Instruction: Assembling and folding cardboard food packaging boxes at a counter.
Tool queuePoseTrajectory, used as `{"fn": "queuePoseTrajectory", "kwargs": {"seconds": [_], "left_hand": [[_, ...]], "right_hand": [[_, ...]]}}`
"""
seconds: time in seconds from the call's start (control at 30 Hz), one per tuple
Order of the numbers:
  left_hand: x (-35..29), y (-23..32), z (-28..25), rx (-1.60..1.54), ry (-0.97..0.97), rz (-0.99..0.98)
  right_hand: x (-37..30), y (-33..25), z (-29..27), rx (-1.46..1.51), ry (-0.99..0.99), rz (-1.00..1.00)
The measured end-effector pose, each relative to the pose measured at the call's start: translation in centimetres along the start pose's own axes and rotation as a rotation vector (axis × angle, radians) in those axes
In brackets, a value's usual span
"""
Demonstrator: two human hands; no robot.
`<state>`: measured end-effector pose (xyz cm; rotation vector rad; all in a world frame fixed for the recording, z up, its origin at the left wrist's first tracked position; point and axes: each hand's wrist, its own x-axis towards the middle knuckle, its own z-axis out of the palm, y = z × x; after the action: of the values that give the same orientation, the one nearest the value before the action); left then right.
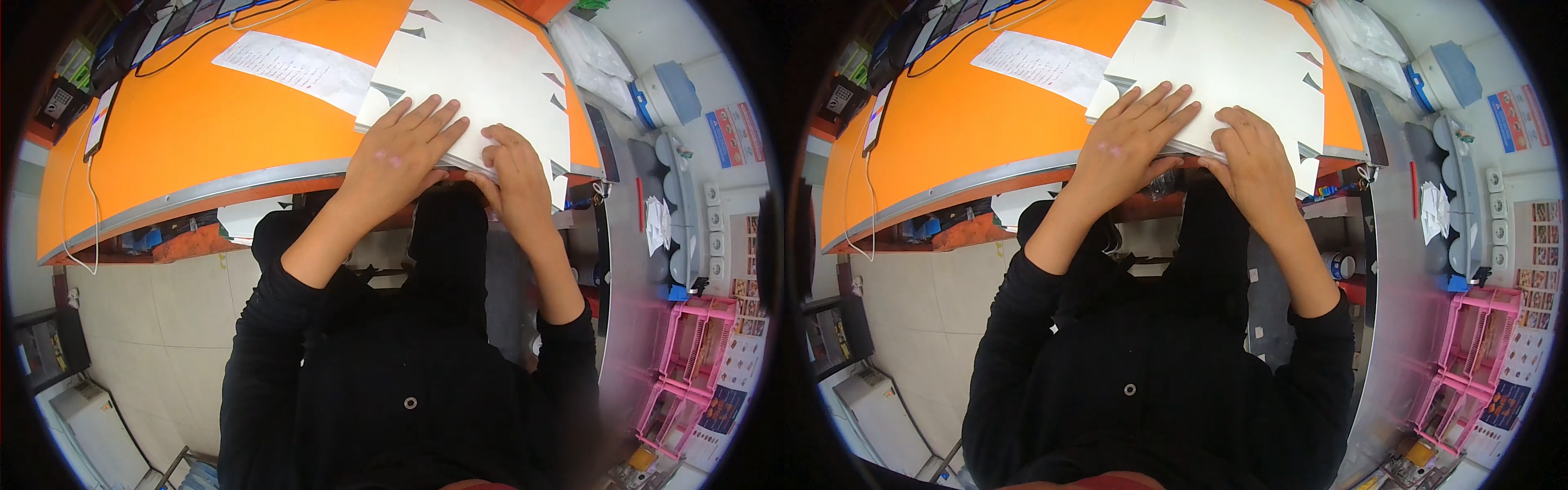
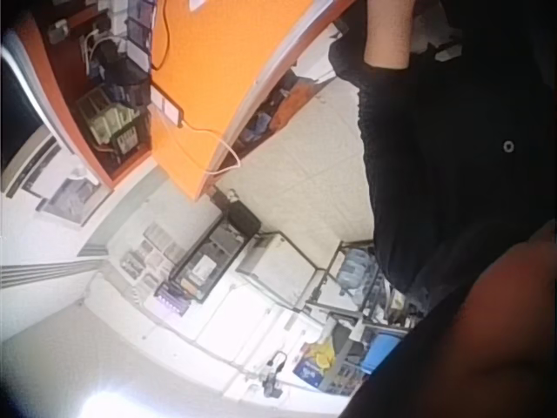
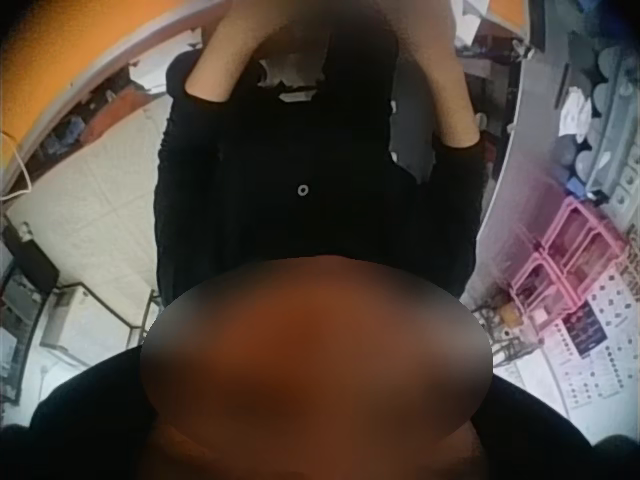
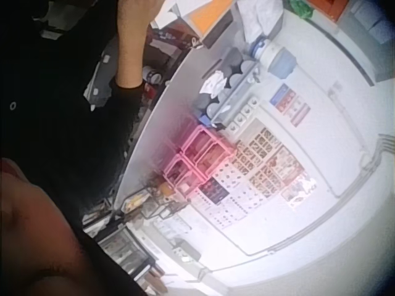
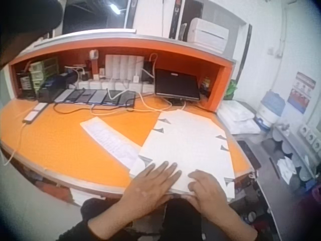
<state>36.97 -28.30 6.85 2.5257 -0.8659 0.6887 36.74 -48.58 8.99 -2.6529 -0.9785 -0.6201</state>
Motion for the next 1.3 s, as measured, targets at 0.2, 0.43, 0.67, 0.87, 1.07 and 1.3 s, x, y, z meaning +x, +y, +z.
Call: {"fn": "queuePoseTrajectory", "kwargs": {"seconds": [0.2,0.43,0.67,0.87,1.07,1.3], "left_hand": [[0.0,-0.1,-0.3,-0.031,-0.004,0.004],[-2.5,5.3,-1.2,-0.482,0.087,0.121],[-4.6,2.5,-2.7,-0.069,0.099,-0.132],[-1.5,1.9,-2.1,-0.079,0.186,-0.041],[-1.5,1.4,0.8,-0.043,0.14,0.03],[-1.4,1.4,0.9,-0.061,0.167,0.014]], "right_hand": [[0.4,-0.7,-1.6,-0.031,-0.103,-0.107],[-0.2,-3.0,-2.3,-0.156,-0.117,-0.245],[-1.1,-4.6,-3.3,0.079,-0.094,-0.332],[1.1,0.1,-4.4,0.324,-0.033,0.134],[2.2,1.1,-3.1,0.225,-0.136,-0.013],[2.8,0.3,-2.2,-0.024,-0.119,-0.118]]}}
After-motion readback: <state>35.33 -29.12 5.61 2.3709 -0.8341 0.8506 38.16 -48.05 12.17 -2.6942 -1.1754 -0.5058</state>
